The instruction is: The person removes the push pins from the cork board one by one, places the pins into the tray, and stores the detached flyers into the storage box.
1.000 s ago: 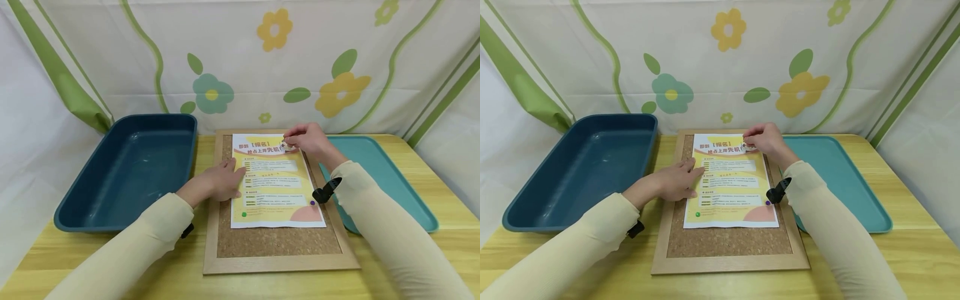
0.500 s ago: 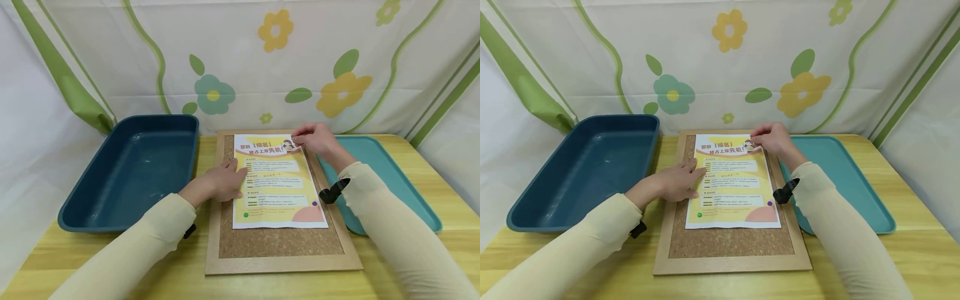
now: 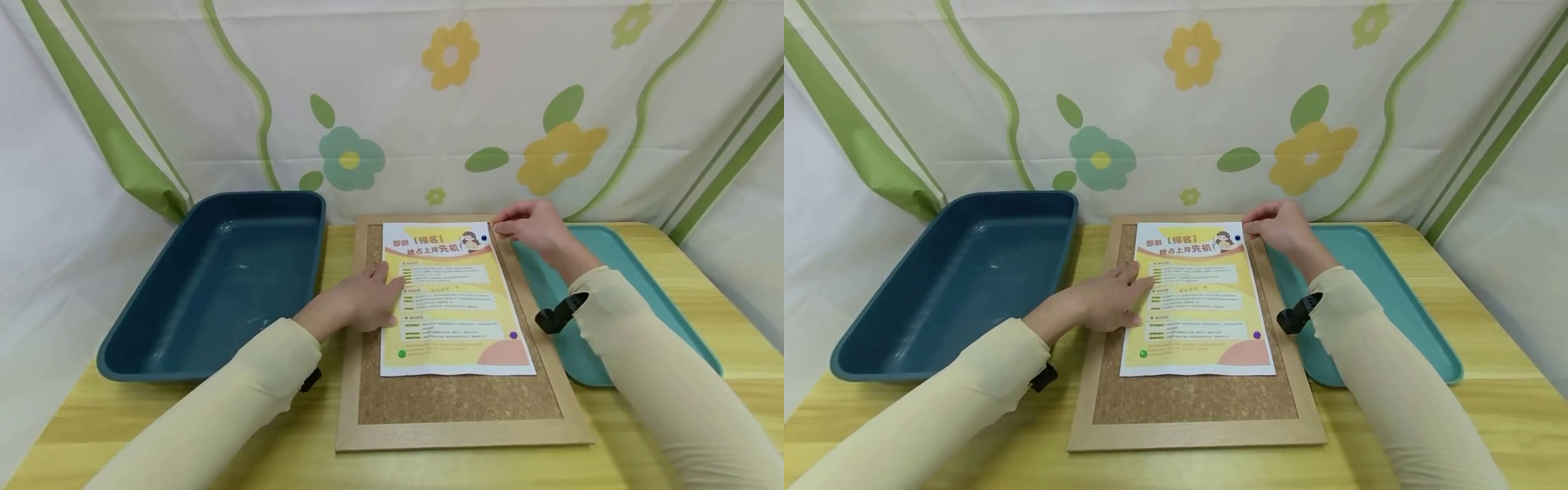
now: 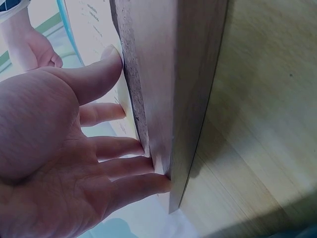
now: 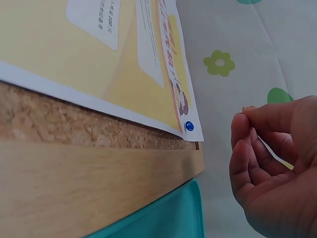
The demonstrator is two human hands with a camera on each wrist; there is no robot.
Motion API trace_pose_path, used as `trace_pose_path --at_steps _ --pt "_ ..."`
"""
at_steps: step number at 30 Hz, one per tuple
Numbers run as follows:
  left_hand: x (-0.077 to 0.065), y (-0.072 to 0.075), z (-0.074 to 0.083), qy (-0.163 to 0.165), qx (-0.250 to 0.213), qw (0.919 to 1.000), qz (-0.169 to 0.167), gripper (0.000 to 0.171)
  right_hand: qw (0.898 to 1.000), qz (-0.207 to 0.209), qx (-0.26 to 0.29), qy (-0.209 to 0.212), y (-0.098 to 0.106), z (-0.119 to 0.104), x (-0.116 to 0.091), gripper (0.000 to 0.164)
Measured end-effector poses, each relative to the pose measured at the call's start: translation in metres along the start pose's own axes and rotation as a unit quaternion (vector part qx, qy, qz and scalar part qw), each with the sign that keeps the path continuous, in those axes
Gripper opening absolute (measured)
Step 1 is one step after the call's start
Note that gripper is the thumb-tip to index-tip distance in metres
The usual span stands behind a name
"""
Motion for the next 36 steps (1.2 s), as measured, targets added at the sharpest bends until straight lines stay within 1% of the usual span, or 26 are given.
trace_pose_path --at_steps 8,15,23,30,36 --pt "0.000 -0.004 -0.002 -0.006 -0.009 0.9999 -0.002 0.075 1.000 0.011 -0.005 -0.002 0.001 0.009 -0.002 0.033" --pt "0.001 -0.005 -0.002 -0.013 -0.005 0.9999 -0.006 0.075 1.000 0.010 -0.008 0.004 0.005 0.014 -0.003 0.033" --pt "0.002 -0.005 -0.001 -0.008 0.000 1.0000 0.001 0.074 1.000 0.024 -0.012 -0.011 0.010 0.019 0.000 0.037" --pt "0.000 -0.003 -0.001 -0.005 0.000 1.0000 0.001 0.074 0.999 0.031 -0.016 -0.030 0.018 0.031 0.005 0.039" --pt "-0.001 -0.001 -0.001 -0.004 -0.001 1.0000 0.000 0.075 0.998 0.039 -0.031 -0.044 0.024 0.041 0.007 0.043"
Point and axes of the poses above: each hand's wrist, its own x-axis towards the middle knuckle, its own y-axis out of the back of the hand, z = x × y, the point moved 1 cm from there along x, towards the middle knuckle, and after that the axes turned 5 degrees about -y, right-handed, at the moved point
